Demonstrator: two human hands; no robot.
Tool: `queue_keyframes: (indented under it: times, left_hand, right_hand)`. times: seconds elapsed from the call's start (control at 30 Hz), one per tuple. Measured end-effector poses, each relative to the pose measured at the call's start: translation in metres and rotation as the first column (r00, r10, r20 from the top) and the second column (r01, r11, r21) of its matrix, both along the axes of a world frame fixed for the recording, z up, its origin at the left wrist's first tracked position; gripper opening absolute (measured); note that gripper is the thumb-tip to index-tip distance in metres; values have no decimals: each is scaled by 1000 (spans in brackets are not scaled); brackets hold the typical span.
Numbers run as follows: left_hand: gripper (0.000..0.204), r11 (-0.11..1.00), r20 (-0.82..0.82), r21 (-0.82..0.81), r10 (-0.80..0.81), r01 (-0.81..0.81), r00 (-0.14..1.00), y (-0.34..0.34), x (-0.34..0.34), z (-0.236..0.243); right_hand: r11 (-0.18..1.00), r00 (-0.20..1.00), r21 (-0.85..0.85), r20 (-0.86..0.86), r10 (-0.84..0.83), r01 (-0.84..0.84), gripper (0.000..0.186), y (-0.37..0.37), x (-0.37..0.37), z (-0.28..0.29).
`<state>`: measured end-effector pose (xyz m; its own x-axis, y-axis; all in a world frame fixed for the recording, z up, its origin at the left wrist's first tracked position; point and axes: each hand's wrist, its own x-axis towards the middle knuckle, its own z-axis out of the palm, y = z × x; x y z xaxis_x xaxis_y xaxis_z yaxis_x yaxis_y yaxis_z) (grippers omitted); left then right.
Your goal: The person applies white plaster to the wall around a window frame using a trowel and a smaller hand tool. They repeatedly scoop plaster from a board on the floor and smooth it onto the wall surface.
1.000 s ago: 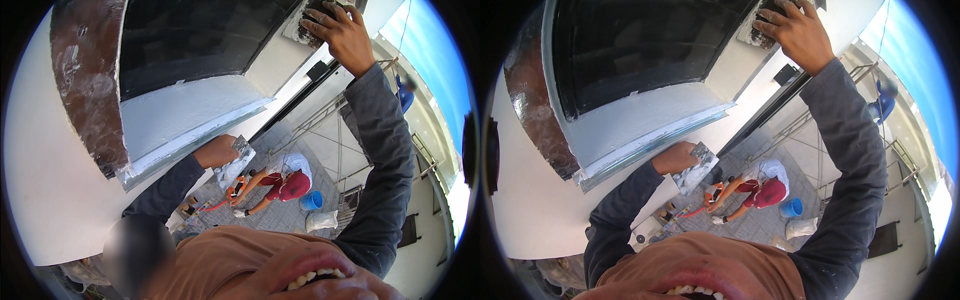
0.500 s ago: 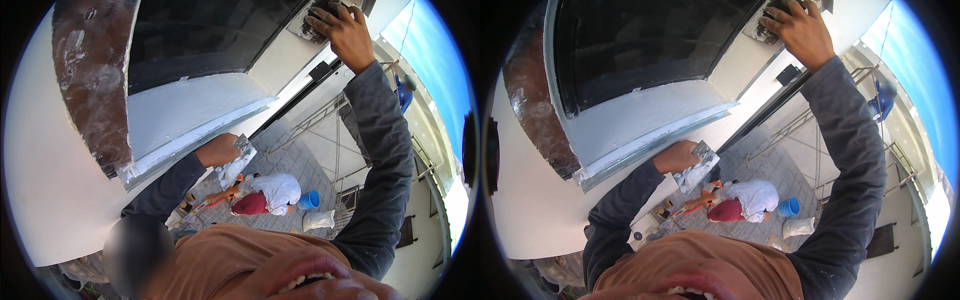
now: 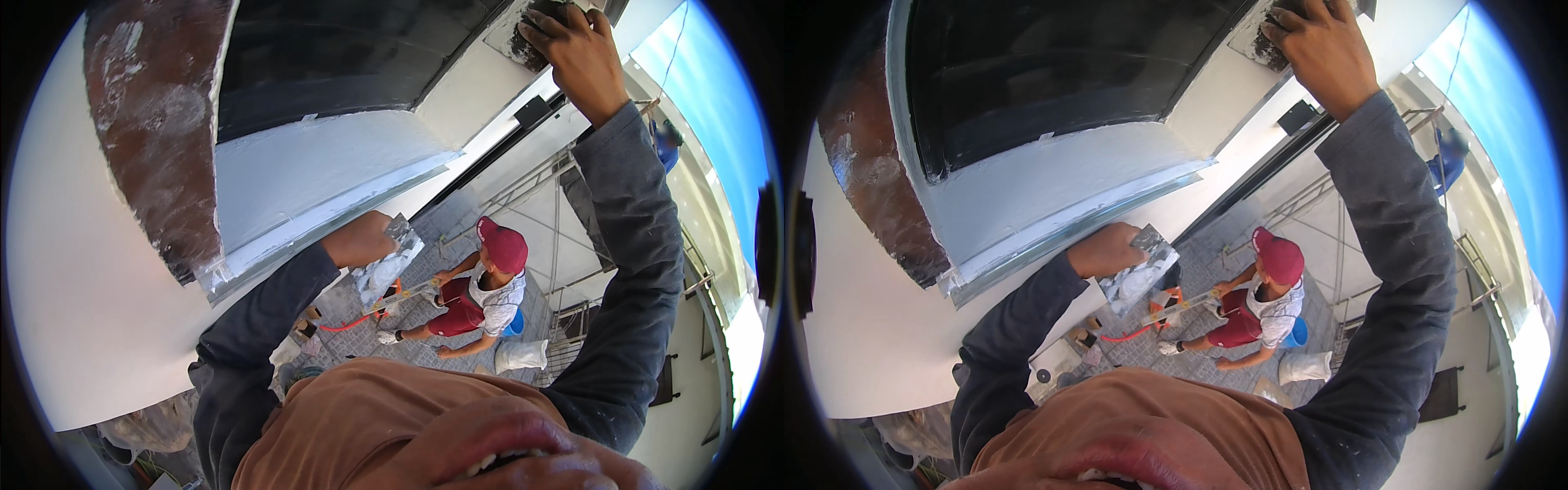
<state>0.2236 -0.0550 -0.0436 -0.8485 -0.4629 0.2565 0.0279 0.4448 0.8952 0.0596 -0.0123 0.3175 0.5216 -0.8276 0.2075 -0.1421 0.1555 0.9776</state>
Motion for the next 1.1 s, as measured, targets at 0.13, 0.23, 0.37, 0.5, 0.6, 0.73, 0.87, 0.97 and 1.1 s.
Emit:
queue_keyframes:
  times: [0.13, 0.23, 0.37, 0.5, 0.6, 0.73, 0.87, 0.97, 1.1]
  left_hand:
    - [31, 997, 87, 70, -48, 42, 995, -1, 2, 5]
    - [29, 996, 161, 77, -50, 37, 986, -2, 4, 6]
    - [28, 890, -181, 435, -64, 138, 981, 12, 1, 5]
    - [27, 271, -351, 906, 55, 324, 935, 47, -17, 10]
    - [27, -27, -400, 915, 94, 404, 912, 74, -32, 17]
    - [28, 225, -320, 931, 117, 289, 940, 96, -41, 22]
    - [31, 219, -366, 918, 144, 331, 919, 93, -41, 24]
    - [29, 59, -466, 884, 179, 463, 867, 88, -34, 24]
    - [25, 343, -359, 897, 192, 280, 913, 90, -33, 35]
  right_hand:
    - [973, 983, -149, -27, -183, 177, 51, 36, 15, -10]
    - [977, 991, -171, 38, -124, 129, 47, 92, 30, -18]
    - [962, 735, -141, 621, 271, -235, 45, 175, 31, -61]
    - [793, 169, -207, 917, 362, -573, 53, 210, 16, -170]
    - [761, 164, -122, 943, 288, -637, 50, 215, 9, -233]
    - [892, 326, -19, 927, 185, -453, 54, 231, -8, -256]
    - [955, 381, 40, 921, 79, -294, 51, 255, -50, -258]
    - [979, 160, 70, 986, -39, -189, 50, 274, -83, -267]
    - [993, -533, 2, 844, -63, -116, 47, 290, -102, -268]
